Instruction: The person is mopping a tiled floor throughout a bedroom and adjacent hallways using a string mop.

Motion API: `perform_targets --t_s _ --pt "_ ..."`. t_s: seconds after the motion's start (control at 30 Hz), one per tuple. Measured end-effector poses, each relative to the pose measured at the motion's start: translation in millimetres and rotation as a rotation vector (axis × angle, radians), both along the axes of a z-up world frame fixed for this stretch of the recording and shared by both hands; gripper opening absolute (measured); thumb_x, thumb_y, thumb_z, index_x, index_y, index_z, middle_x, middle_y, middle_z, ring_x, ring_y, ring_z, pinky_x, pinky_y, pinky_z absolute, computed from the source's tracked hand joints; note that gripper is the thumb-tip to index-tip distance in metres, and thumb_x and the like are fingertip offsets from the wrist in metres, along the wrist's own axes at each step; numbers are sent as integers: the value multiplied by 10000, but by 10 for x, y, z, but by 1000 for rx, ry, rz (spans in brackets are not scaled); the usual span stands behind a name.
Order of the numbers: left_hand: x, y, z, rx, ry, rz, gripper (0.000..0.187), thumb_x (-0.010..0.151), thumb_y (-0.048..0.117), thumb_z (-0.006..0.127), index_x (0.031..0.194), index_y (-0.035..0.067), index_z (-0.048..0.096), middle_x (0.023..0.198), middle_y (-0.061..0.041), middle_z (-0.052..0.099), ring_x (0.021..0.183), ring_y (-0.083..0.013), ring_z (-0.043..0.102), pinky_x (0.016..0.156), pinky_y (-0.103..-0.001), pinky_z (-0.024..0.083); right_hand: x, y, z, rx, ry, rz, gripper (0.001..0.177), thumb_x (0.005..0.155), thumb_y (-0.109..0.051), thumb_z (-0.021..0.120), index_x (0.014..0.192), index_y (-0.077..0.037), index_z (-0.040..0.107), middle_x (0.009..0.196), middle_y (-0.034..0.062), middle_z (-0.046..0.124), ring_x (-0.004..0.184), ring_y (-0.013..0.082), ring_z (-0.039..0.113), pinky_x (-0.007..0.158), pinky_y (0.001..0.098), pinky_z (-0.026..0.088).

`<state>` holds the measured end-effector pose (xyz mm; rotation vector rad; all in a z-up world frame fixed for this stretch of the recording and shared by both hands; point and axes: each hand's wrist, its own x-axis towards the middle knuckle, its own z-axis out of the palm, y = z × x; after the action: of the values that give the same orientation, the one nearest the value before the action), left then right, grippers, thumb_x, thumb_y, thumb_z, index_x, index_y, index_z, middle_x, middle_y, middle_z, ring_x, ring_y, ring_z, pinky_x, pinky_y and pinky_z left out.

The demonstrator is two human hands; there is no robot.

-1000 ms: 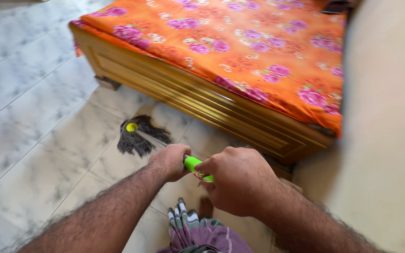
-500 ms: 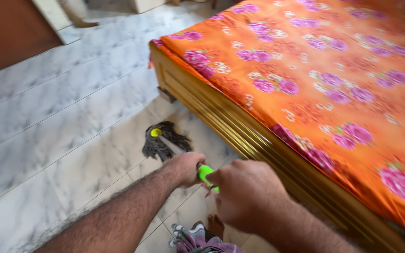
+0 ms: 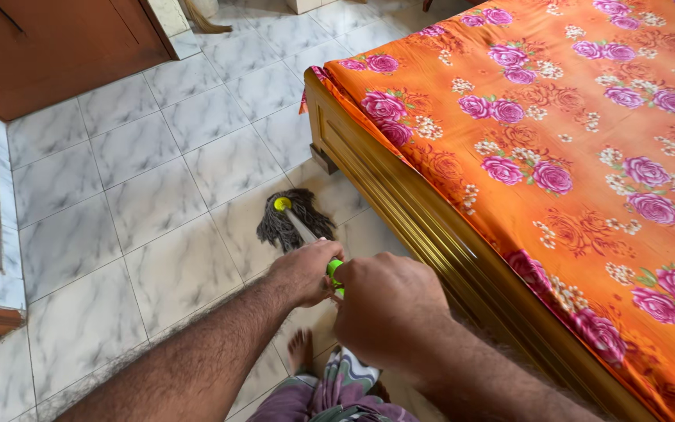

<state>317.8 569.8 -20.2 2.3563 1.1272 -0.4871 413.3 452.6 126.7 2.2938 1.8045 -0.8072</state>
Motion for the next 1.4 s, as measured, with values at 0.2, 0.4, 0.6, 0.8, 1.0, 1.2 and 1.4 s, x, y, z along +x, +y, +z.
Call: perform_targets --t_s 0.2,0.4,0.6,0.8,1.0,1.2,1.4 --pt "-63 558 23 8 -152 143 371 888 335 717 1215 252 565 1272 27 595 1198 -230 616 977 -416 518 23 647 67 9 -12 -5 220 813 -241 663 1000 -195 768 917 121 741 967 321 710 901 473 541" --pt "-42 1388 102 18 -321 155 237 975 342 535 1106 160 613 1197 -34 665 1162 -256 645 952 -451 530 65 1573 317 -31 -89 -46 268 848 -361 707 1093 -272 773 936 76 774 982 276 740 903 442 567" --pt "-86 2090 177 24 -301 80 244 955 353 551 1120 184 610 1226 -33 644 1211 -241 606 989 -450 504 14 2285 388 -47 -104 -129 353 807 -373 725 1144 -271 743 987 72 765 1005 268 735 924 443 571" --pt "-310 2542 83 8 -269 95 258 946 336 571 1151 182 596 1257 -29 628 1210 -255 612 982 -451 516 -211 2693 199 -43 -110 -140 388 791 -369 710 1167 -278 743 1046 72 755 1074 280 702 954 447 550" --pt "-394 2924 21 7 -239 119 223 968 266 541 1172 187 585 1254 -21 624 1209 -217 617 1010 -444 504 -268 3079 153 4 -106 -72 408 757 -354 728 1158 -281 751 1041 65 752 1074 282 696 938 460 547" --pt "-406 3371 24 14 -252 154 205 977 251 521 1153 169 586 1242 -24 627 1206 -208 625 1030 -440 497 -297 3607 183 -49 -158 -27 342 780 -377 725 1104 -269 744 1034 64 757 1073 290 702 947 465 551" --pt "-372 4030 6 19 -147 176 205 1012 297 488 1073 140 605 1167 -46 656 1150 -200 664 1007 -436 516 -249 4268 103 -22 -106 52 315 816 -386 719 1091 -236 753 1025 60 765 1052 294 711 928 469 546"
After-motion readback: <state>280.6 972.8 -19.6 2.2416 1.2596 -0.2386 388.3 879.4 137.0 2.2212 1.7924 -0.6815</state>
